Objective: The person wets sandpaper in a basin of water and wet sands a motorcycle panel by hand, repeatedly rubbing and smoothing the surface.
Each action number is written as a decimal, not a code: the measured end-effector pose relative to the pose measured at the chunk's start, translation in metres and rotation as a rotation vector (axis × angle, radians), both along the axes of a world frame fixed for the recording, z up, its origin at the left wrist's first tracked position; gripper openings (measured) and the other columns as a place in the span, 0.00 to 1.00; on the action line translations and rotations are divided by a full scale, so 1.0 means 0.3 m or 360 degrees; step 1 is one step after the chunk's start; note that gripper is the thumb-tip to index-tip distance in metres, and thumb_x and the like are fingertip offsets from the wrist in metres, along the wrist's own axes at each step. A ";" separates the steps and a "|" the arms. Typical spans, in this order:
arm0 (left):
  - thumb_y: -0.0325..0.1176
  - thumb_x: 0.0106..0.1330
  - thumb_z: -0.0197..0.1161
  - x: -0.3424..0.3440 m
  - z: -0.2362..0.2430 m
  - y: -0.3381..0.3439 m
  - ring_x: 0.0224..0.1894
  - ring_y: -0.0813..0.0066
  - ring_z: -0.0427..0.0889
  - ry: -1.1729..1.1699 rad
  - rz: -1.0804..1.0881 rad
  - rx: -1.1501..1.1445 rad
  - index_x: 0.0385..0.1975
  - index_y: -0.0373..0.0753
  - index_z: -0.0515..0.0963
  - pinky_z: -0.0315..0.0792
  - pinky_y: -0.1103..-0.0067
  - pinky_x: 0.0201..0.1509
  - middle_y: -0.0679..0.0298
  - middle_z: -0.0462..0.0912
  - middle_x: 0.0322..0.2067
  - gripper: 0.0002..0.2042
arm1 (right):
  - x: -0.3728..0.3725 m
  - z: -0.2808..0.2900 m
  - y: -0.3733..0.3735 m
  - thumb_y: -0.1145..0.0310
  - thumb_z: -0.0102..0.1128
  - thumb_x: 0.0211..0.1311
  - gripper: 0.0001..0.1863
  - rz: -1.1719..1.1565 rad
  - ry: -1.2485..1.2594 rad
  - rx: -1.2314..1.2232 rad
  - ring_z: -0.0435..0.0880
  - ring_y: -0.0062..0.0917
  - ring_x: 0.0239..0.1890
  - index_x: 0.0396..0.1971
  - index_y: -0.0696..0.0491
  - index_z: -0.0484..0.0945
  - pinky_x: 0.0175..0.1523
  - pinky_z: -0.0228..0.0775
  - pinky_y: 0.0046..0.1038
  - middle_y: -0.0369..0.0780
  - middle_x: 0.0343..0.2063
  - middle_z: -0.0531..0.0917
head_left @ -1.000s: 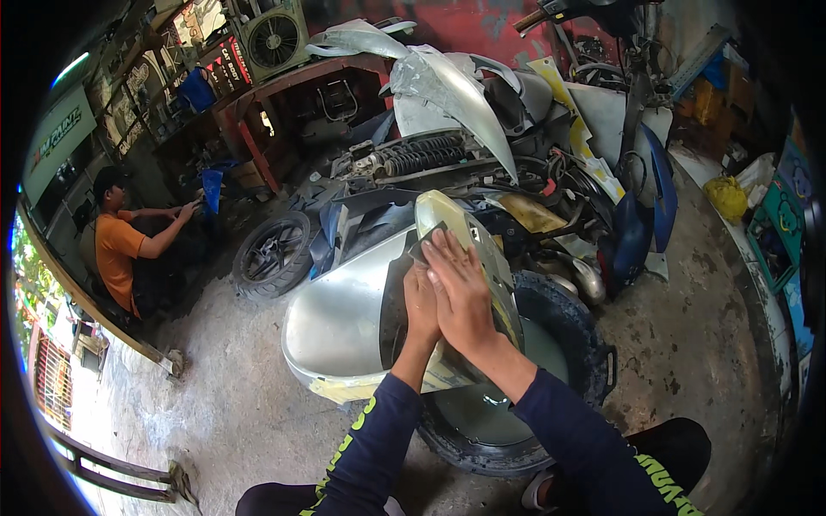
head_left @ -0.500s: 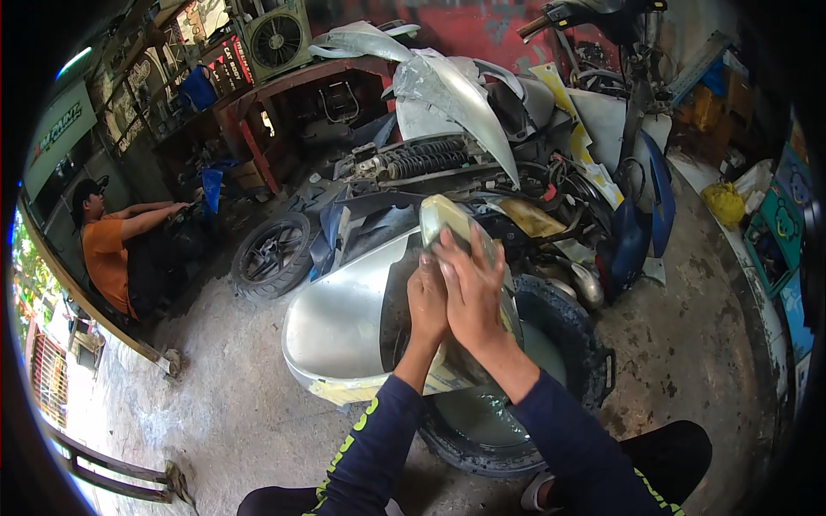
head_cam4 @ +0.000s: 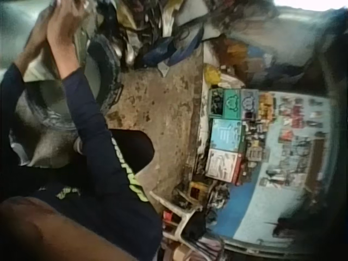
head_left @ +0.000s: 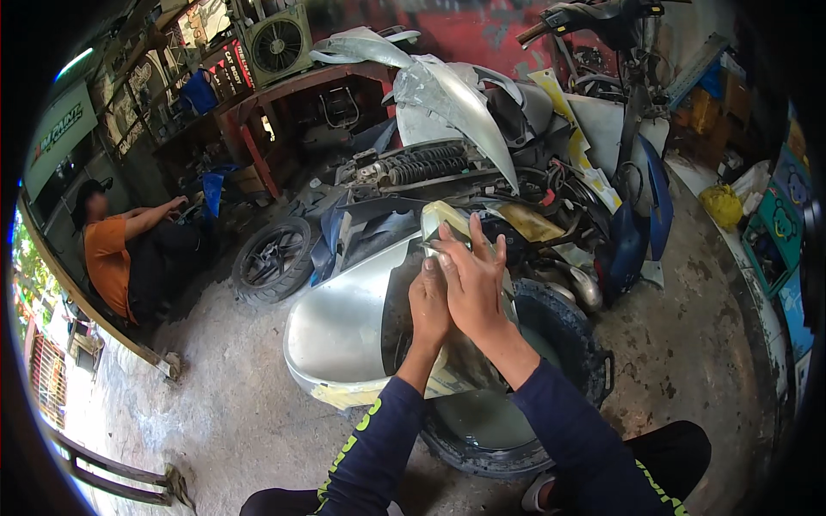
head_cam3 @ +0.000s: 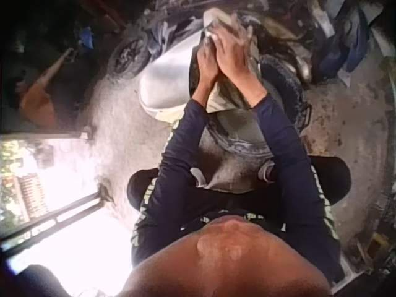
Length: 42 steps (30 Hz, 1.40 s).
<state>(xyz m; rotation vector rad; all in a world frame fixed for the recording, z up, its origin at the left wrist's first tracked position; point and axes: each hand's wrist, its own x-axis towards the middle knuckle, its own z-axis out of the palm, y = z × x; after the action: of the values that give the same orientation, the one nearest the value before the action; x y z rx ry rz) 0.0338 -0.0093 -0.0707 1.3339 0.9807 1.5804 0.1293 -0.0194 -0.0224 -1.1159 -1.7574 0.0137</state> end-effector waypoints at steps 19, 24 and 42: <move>0.53 0.83 0.36 0.013 0.011 -0.017 0.37 0.77 0.78 -0.0080 0.0047 0.0098 0.39 0.29 0.79 0.74 0.75 0.43 0.61 0.83 0.34 0.32 | -0.021 0.016 0.004 0.69 0.57 0.68 0.16 -0.0107 -0.0072 0.0067 0.61 0.48 0.75 0.54 0.52 0.82 0.73 0.37 0.66 0.41 0.56 0.84; 0.52 0.83 0.36 0.009 -0.031 -0.004 0.39 0.74 0.80 -0.0011 0.0114 0.0142 0.43 0.28 0.79 0.75 0.74 0.45 0.59 0.85 0.37 0.31 | -0.002 -0.023 -0.040 0.68 0.58 0.67 0.16 -0.0101 -0.0174 0.0172 0.59 0.47 0.76 0.53 0.51 0.82 0.74 0.35 0.65 0.40 0.56 0.84; 0.48 0.69 0.65 -0.041 0.130 0.019 0.42 0.65 0.84 0.0783 0.0648 0.0220 0.54 0.28 0.72 0.76 0.72 0.48 0.50 0.83 0.43 0.27 | 0.553 -0.919 -0.137 0.69 0.57 0.68 0.17 -0.0787 0.2442 -0.1459 0.84 0.32 0.35 0.53 0.57 0.80 0.34 0.74 0.40 0.42 0.38 0.84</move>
<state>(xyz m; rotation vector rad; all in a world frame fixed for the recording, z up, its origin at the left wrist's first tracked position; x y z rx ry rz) 0.0216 -0.0035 -0.0317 1.7508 1.5430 1.6691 0.2951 -0.0607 -0.2983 -1.4560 -0.0038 1.1339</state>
